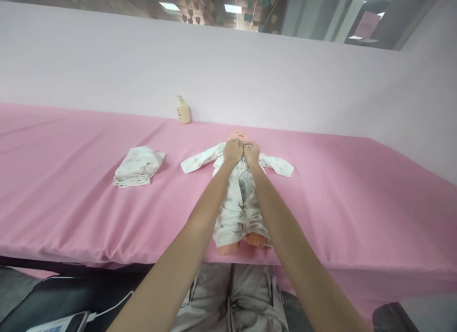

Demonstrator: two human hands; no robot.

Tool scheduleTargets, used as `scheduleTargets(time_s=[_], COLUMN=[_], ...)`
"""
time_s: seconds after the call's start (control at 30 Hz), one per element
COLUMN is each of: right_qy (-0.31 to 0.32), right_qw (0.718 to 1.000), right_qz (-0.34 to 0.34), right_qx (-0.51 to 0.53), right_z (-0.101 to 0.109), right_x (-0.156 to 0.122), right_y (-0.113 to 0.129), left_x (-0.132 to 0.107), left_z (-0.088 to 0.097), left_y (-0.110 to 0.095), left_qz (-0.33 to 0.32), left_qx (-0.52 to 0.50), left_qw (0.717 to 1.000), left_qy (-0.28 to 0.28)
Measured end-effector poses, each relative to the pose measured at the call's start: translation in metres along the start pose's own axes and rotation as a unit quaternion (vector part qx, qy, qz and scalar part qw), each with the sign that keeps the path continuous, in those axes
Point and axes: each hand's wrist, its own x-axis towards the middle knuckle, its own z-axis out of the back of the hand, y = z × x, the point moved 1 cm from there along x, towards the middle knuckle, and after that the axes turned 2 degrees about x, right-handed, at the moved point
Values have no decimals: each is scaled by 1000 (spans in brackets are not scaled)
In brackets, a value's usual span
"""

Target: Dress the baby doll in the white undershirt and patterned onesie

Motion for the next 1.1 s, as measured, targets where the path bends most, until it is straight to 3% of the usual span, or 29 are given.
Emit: scheduleTargets(time_s=[0.13,0.33,0.7,1.1], right_qy=[9,7,-12,-9], right_qw=[1000,1000,1000,1000], right_qz=[4,23,20,8], right_qx=[-2,-11,-21,-10], right_z=[-1,-3,-3,-4], right_x=[-1,-2,-3,-3], right_y=[-1,0,3,-2], left_x=[1,2,3,-1], left_z=[-1,1,-4,3], left_y=[3,6,9,4], left_qz=[25,42,23,0], left_qx=[-47,-114,-63,0], left_qw=[999,992,998,999], left_qy=[-10,21,0,35])
